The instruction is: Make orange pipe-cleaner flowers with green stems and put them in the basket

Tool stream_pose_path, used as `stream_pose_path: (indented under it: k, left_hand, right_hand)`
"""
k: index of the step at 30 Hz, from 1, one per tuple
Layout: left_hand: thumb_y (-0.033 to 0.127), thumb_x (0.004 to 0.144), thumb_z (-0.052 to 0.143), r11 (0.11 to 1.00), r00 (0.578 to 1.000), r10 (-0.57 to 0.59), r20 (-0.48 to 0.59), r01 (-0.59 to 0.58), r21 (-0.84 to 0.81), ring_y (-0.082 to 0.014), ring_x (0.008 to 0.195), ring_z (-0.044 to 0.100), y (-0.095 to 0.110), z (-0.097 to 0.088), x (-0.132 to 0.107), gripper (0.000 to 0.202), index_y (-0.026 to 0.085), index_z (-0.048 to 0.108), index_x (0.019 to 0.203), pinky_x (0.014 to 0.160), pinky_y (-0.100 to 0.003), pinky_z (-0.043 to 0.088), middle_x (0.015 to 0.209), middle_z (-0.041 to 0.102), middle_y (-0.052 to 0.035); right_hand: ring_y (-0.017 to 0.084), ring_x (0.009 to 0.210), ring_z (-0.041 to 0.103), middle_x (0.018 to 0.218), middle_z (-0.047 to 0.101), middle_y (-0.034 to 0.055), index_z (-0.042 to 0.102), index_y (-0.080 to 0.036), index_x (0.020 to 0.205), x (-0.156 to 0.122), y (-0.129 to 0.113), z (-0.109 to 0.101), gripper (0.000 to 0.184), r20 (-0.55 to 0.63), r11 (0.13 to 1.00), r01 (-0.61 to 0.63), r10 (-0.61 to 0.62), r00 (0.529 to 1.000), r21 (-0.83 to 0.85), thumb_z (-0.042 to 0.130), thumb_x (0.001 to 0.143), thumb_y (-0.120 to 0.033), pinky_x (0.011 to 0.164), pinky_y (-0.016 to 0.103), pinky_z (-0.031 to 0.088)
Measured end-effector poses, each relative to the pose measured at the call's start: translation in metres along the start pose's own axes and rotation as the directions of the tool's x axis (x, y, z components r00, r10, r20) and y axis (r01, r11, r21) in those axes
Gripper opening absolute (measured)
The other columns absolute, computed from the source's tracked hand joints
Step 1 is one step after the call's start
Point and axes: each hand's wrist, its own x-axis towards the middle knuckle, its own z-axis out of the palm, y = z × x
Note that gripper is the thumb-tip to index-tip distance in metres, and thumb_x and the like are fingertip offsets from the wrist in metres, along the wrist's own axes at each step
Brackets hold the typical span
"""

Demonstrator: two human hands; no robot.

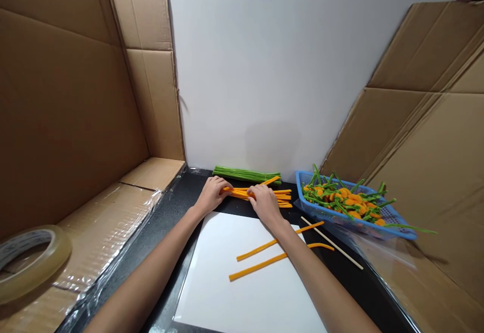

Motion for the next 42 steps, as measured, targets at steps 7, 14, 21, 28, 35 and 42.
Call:
stream_pose_path:
  k: [7,14,21,28,35,42]
  left_hand:
    - [0.020,0.088,0.062,0.996,0.999,0.047,0.012,-0.048,0.076,-0.0226,0.097,0.058,0.002,0.001,-0.001,0.008,0.022,0.069,0.093,0.087,-0.038,0.038,0.097,0.069,-0.0051]
    - [0.016,0.085,0.062,0.987,0.997,0.063,0.041,-0.068,0.146,-0.0230,0.096,0.056,0.002,0.004,-0.001,0.007,0.021,0.065,0.089,0.085,-0.038,0.037,0.096,0.067,-0.0047]
    - [0.010,0.079,0.060,0.981,0.999,0.030,0.040,-0.038,0.193,-0.0252,0.096,0.055,0.003,0.005,-0.003,0.015,0.021,0.062,0.090,0.084,-0.039,0.038,0.095,0.064,-0.0065]
    - [0.021,0.081,0.065,0.985,0.996,0.049,0.068,-0.060,0.159,-0.0247,0.096,0.055,0.005,0.002,-0.003,0.009,0.022,0.067,0.090,0.085,-0.038,0.041,0.099,0.062,-0.0071]
    - [0.024,0.088,0.062,0.985,0.979,0.165,0.119,-0.169,0.026,-0.0236,0.103,0.054,0.006,-0.002,-0.002,0.012,0.023,0.072,0.094,0.092,-0.037,0.044,0.108,0.062,-0.0081]
    - [0.038,0.090,0.060,0.993,0.994,0.081,0.071,-0.087,0.083,-0.0254,0.107,0.054,0.004,0.001,-0.002,0.021,0.022,0.073,0.087,0.097,-0.041,0.044,0.107,0.063,-0.0085]
  right_hand:
    - [0.027,0.095,0.053,0.095,0.066,0.0088,0.061,-0.020,0.089,0.000,-0.002,-0.001,0.003,0.006,0.993,0.030,-0.030,1.000,-0.113,0.060,0.089,-0.017,0.081,0.037,0.036]
    - [0.026,0.094,0.054,0.095,0.067,0.0091,0.063,-0.019,0.086,0.000,-0.002,0.001,0.007,0.041,0.992,0.074,-0.070,0.997,-0.098,0.058,0.088,-0.014,0.080,0.036,0.036]
    - [0.020,0.082,0.060,0.087,0.069,0.0051,0.067,-0.021,0.088,0.001,-0.003,-0.008,0.010,0.140,0.991,0.136,-0.135,0.981,0.003,0.058,0.093,-0.024,0.073,0.029,0.038]
    - [0.021,0.075,0.062,0.080,0.070,0.0066,0.069,-0.020,0.085,0.002,-0.009,-0.013,0.012,0.241,0.993,0.113,-0.115,0.964,0.021,0.059,0.092,-0.023,0.067,0.028,0.037]
    - [0.023,0.100,0.059,0.102,0.066,0.0084,0.069,-0.019,0.091,0.001,-0.006,-0.016,0.010,0.227,0.982,0.162,-0.179,0.957,0.093,0.061,0.091,-0.025,0.084,0.032,0.043]
    - [0.024,0.106,0.059,0.105,0.068,0.0081,0.069,-0.020,0.090,0.001,-0.003,-0.015,0.010,0.210,0.972,0.174,-0.205,0.956,0.158,0.067,0.088,-0.030,0.090,0.035,0.044]
